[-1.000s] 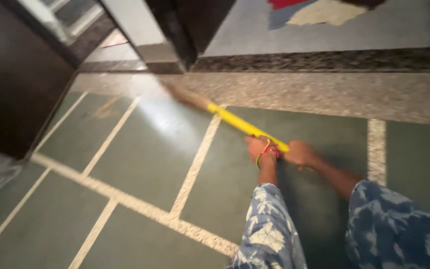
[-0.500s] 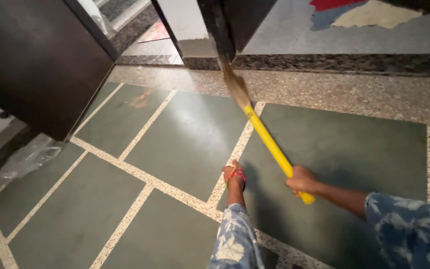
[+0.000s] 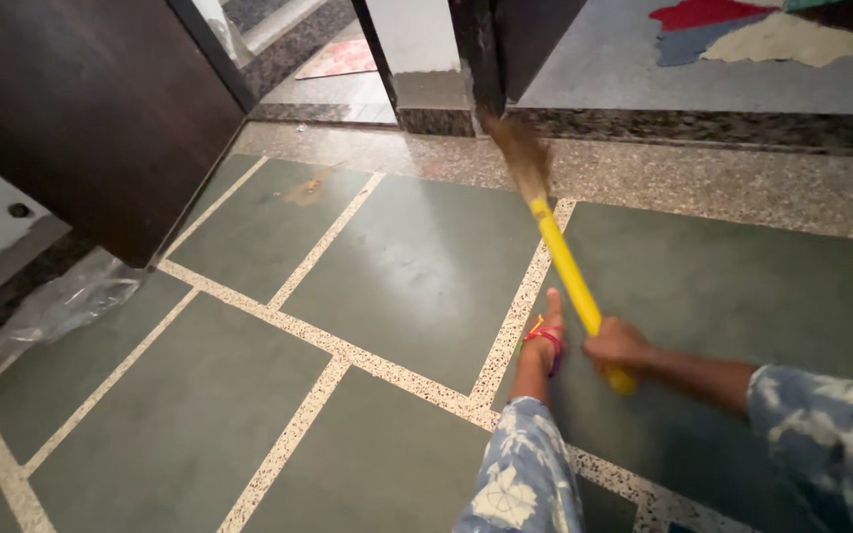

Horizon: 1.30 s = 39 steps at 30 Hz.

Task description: The person sweeps a green tiled floor using a broom with a yellow handle, clearing dust and debris from corners and along walls. They move a plastic bag by hand to reach the floor area underneath it.

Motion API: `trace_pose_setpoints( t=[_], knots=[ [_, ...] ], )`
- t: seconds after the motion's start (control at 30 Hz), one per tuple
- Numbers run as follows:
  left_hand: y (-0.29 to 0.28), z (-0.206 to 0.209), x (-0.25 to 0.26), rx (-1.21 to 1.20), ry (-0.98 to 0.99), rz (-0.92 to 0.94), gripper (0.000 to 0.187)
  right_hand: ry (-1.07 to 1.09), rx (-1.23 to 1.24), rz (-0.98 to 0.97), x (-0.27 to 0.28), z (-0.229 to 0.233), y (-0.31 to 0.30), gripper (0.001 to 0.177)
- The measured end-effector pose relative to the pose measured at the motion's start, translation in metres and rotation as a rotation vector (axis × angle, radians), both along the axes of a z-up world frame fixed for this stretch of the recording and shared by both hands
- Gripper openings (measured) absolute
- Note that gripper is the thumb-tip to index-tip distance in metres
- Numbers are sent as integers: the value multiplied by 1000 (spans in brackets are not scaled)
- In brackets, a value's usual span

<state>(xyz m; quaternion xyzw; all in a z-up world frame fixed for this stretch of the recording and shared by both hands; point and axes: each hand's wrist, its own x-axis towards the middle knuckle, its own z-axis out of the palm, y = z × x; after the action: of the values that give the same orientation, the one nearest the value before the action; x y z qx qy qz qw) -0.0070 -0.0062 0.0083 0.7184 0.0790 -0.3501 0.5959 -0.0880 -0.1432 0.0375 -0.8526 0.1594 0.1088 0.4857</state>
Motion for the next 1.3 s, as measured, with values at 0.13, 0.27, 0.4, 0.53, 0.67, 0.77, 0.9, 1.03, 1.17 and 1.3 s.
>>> trace_pose_setpoints(
  t=[0.13, 0.27, 0.4, 0.53, 0.67, 0.77, 0.9, 1.03, 1.17, 1.3],
  knots=[
    [-11, -7, -25, 23, -47, -88, 86, 118, 62, -61, 0, 3, 53, 27],
    [-15, -16, -36, 67, -96, -174, 75, -8, 89, -118, -10, 18, 66, 22],
    [-26, -28, -44, 120, -172, -282, 64, -158, 352, -276, -52, 0, 54, 18],
    [-37, -36, -47, 195, -273, -387, 54, -199, -50, -221, -85, -36, 23, 37],
    [-38, -26, -38, 284, -439, -504, 44, 17, 103, -97, -93, -56, -1, 44],
    [-14, -3, -20, 704, -551, -732, 43, 319, 236, 206, -61, -58, -49, 58],
    [39, 36, -35, 509, -423, -459, 50, 361, 171, -244, -13, -36, -70, 70],
    [72, 71, -56, 370, -315, -273, 55, 529, 129, -327, 3, -16, -35, 73],
    [88, 68, -53, 436, -323, -322, 52, 232, 533, -353, 52, -45, 21, 89],
    [92, 40, -30, 649, -387, -473, 49, 67, 521, -426, 92, -76, 57, 49]
  ],
)
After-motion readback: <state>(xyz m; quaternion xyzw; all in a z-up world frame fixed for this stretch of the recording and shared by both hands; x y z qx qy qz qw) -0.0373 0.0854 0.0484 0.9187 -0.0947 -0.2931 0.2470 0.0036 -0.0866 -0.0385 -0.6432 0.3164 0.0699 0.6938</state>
